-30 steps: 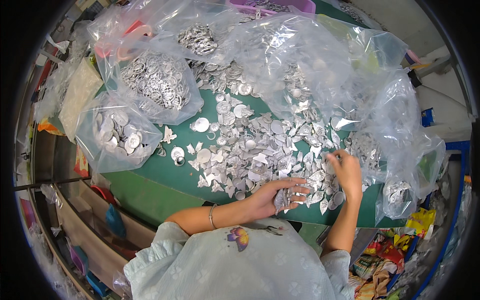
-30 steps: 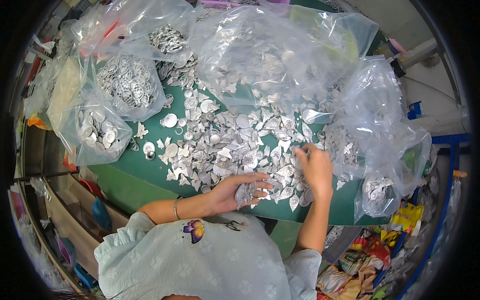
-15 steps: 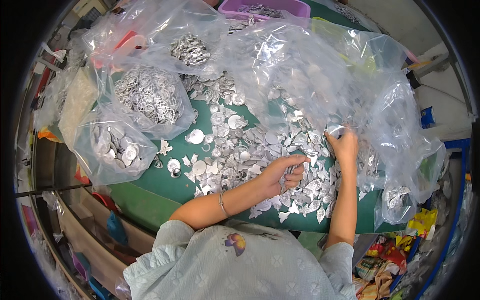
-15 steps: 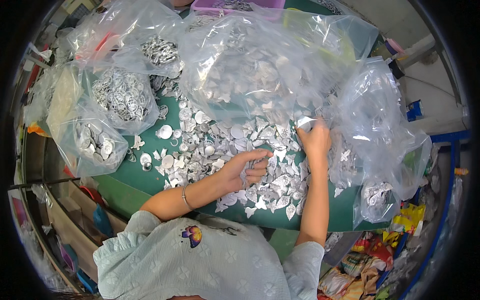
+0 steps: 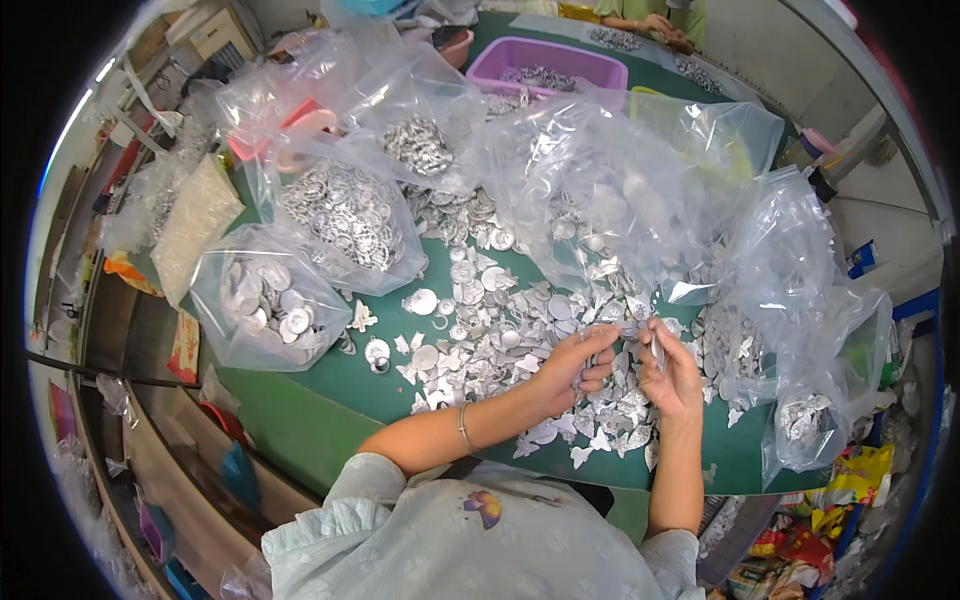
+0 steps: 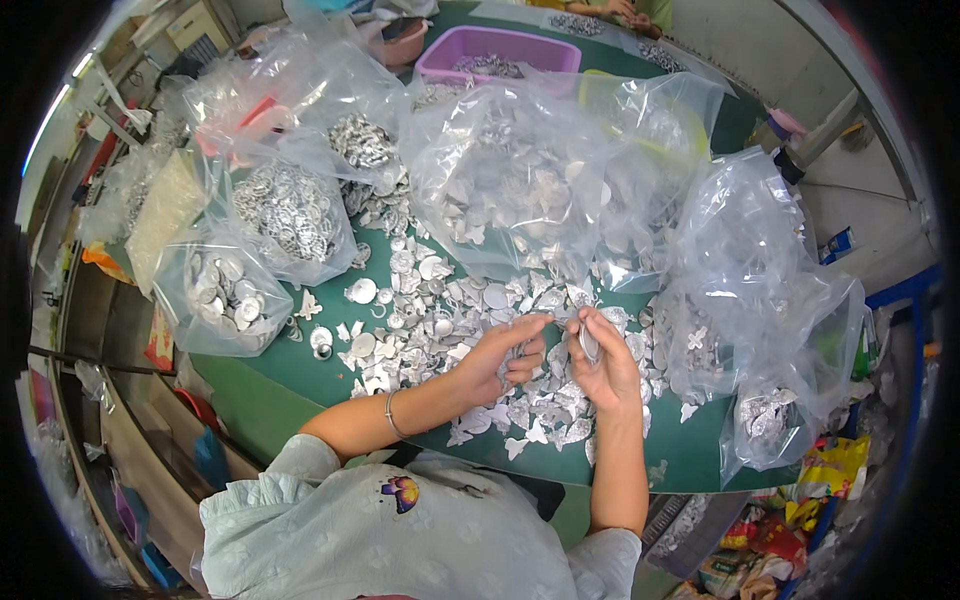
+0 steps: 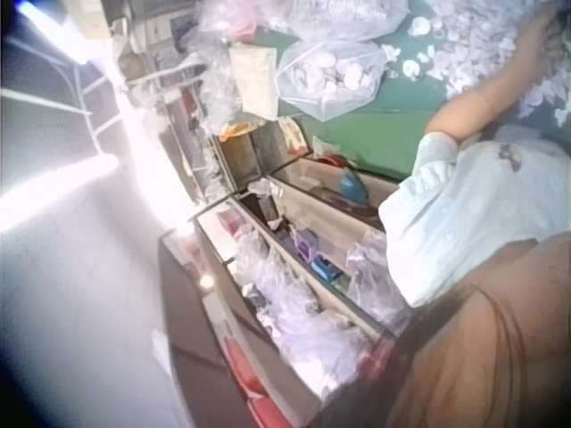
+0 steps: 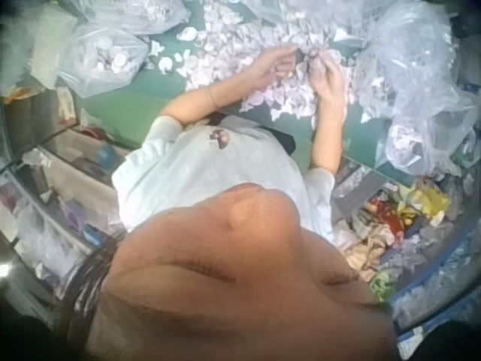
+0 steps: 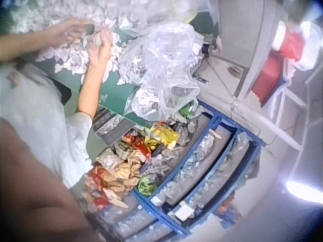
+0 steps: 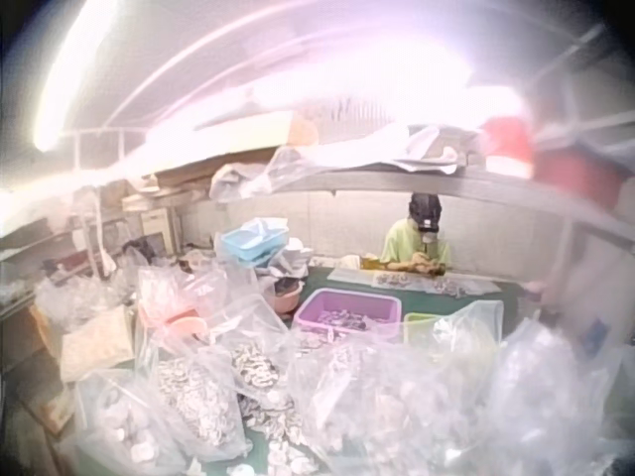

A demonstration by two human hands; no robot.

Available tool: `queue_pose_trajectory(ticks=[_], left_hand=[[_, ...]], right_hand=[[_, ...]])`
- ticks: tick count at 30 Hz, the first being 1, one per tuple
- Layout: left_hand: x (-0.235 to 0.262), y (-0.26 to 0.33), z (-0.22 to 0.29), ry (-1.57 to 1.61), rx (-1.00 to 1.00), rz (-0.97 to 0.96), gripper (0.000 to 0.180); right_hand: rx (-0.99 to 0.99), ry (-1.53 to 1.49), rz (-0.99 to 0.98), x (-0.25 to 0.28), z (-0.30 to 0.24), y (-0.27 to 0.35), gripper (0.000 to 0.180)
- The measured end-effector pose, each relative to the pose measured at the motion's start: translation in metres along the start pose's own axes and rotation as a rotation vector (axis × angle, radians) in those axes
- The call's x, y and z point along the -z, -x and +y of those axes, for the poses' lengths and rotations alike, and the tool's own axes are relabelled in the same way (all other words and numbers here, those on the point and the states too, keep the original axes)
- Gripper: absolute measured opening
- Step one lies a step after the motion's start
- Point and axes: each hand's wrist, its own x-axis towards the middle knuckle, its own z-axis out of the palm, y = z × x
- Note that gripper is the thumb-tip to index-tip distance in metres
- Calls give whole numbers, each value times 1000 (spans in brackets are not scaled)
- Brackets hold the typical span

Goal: The person sorts through a large pile of silver metallic hardware components on a green table, picking up small handfuls to check them and then placing them into plastic bags.

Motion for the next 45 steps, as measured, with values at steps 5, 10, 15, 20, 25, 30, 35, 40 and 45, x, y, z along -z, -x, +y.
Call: queue_pose_trajectory(ticks=[5, 10, 15, 20, 25, 30, 35, 40, 45], left_hand=[[-7, 24, 1, -60, -312, 276, 18], [-13, 26, 28, -294, -781, 598, 51], [-19, 8, 63, -722, -1284, 652, 35], [15, -3, 144, -340, -1410, 750, 18], [-28, 38, 177, -421, -1145, 498, 20], [-13, 74, 106, -632, -898, 495, 46], [6, 107, 30, -525, -613, 357, 48], [-1, 129, 7, -436, -437, 235, 43], [11, 120, -1, -452, -354, 134, 32]], right_hand=[[-73, -27, -44, 2, 17, -1, 31], [52, 156, -142, -1, 21, 8, 37], [66, 404, -223, -2, 22, 11, 32], [111, 544, -118, -6, 24, 8, 27], [465, 499, 78, 9, 19, -5, 21], [1083, 550, 281, -21, 10, 8, 20], [1786, 1082, 564, -19, -71, -54, 20], [1068, 1604, 698, -54, -62, -97, 20], [1091, 1477, 496, -37, -38, -47, 18]])
